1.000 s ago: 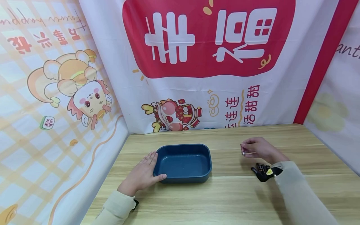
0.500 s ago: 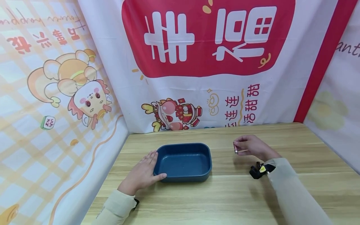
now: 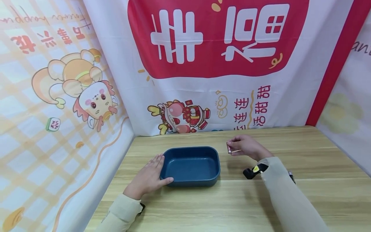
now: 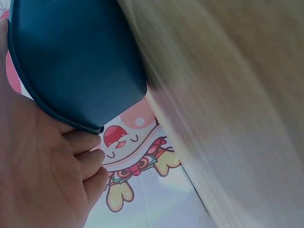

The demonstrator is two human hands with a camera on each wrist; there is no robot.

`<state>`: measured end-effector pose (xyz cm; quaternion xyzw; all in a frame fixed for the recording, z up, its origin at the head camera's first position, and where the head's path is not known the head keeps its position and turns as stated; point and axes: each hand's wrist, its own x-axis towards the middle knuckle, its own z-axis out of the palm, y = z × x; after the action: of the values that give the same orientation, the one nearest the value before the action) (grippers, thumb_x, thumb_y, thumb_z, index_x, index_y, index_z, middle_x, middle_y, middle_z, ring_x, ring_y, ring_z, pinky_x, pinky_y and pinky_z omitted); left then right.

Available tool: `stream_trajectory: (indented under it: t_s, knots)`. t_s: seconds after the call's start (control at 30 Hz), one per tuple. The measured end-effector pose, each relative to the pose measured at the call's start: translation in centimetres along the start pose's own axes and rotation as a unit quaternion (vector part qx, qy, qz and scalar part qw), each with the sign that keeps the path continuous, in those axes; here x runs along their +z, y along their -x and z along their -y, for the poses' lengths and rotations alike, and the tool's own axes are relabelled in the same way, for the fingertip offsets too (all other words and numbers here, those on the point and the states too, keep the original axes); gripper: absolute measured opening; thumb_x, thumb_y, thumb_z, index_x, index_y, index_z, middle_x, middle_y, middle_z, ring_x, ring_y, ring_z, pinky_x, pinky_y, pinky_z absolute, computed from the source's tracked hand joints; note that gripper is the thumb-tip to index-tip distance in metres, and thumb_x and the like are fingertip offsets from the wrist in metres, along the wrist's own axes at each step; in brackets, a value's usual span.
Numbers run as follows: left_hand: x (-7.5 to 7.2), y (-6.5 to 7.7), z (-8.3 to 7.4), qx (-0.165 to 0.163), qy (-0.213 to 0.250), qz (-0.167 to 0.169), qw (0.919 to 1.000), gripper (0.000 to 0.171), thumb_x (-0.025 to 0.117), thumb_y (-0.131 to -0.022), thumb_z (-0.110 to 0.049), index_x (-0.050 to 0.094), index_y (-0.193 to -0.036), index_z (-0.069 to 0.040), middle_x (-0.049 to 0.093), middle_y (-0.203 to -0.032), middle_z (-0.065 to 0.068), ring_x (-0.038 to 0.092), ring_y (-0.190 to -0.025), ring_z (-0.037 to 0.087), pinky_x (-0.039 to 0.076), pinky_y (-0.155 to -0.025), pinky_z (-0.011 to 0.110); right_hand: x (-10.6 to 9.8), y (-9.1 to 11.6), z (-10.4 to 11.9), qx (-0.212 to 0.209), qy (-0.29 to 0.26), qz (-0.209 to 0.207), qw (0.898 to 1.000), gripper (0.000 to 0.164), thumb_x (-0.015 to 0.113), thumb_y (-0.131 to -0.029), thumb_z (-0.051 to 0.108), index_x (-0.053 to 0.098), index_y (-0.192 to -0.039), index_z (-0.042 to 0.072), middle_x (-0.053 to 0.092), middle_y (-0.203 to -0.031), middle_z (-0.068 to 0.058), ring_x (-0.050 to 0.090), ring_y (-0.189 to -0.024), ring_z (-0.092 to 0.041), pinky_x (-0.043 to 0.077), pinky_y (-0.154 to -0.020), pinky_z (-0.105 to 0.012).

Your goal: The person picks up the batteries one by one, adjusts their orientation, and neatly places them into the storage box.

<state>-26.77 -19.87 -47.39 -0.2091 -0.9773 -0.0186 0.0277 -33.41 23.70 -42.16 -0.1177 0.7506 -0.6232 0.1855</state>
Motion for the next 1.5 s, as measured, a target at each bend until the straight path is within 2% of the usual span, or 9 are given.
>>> stream_trajectory:
  t_s: [0.23, 0.5, 0.73, 0.93, 1.17, 1.5]
  knots:
    - [-0.2, -0.2, -0.1, -0.003, 0.003, 0.003, 1.0, 0.108, 0.037, -0.085, -0.081, 0.017, -0.154, 0.0, 0.018, -0.16, 0.014, 0.013, -0.146, 0.03, 0.017, -0.116, 0.045, 1.3, -1.5, 0.3, 0.003, 0.002, 0.014, 1.0, 0.029, 0.056, -0.1, 0.018, 0.058, -0.117, -0.006, 0.063, -0.104, -0.019, 0.063, -0.098, -0.029, 0.05, -0.091, -0.051]
    - [-0.2, 0.1, -0.1, -0.005, 0.005, 0.007, 1.0, 0.109, 0.036, -0.084, -0.082, 0.018, -0.154, -0.001, 0.018, -0.159, 0.013, 0.014, -0.146, 0.03, 0.018, -0.115, 0.046, 3.1, -2.7, -0.2, 0.005, 0.003, 0.019, 1.0, 0.026, 0.056, -0.1, 0.017, 0.06, -0.112, -0.006, 0.06, -0.105, -0.025, 0.063, -0.093, -0.028, 0.055, -0.084, -0.045]
    - [0.0, 0.4, -0.1, -0.005, 0.008, 0.009, 0.9999, 0.108, 0.036, -0.084, -0.081, 0.018, -0.154, -0.001, 0.018, -0.16, 0.013, 0.013, -0.146, 0.03, 0.017, -0.116, 0.045, 4.5, -3.4, 0.0, 0.013, 0.002, 0.013, 1.0, 0.031, 0.056, -0.1, 0.016, 0.058, -0.117, -0.009, 0.062, -0.104, -0.021, 0.063, -0.095, -0.028, 0.053, -0.086, -0.047]
    - [-0.2, 0.2, -0.2, -0.007, 0.009, 0.009, 0.9999, 0.109, 0.036, -0.084, -0.082, 0.017, -0.154, -0.001, 0.018, -0.16, 0.013, 0.013, -0.146, 0.03, 0.016, -0.116, 0.045, 5.8, -3.8, 0.7, 0.016, 0.016, 0.013, 1.0, 0.026, 0.056, -0.1, 0.017, 0.062, -0.115, -0.002, 0.062, -0.106, -0.021, 0.063, -0.095, -0.03, 0.056, -0.082, -0.042]
    - [-0.3, 0.2, -0.2, -0.01, 0.009, 0.014, 0.9998, 0.109, 0.036, -0.084, -0.082, 0.017, -0.155, -0.001, 0.017, -0.16, 0.013, 0.012, -0.146, 0.029, 0.016, -0.116, 0.045, 7.2, -4.6, 0.8, 0.004, 0.013, 0.027, 1.0, 0.026, 0.057, -0.1, 0.017, 0.063, -0.115, -0.003, 0.062, -0.108, -0.023, 0.064, -0.097, -0.029, 0.056, -0.083, -0.043]
    - [-0.2, 0.2, -0.2, -0.01, 0.009, 0.008, 0.9999, 0.109, 0.036, -0.084, -0.082, 0.016, -0.155, -0.002, 0.016, -0.16, 0.012, 0.012, -0.147, 0.029, 0.016, -0.116, 0.045, 9.2, -5.3, 0.7, -0.007, -0.009, 0.048, 0.999, 0.022, 0.057, -0.1, 0.015, 0.063, -0.109, -0.004, 0.064, -0.1, -0.02, 0.065, -0.089, -0.025, 0.055, -0.083, -0.045]
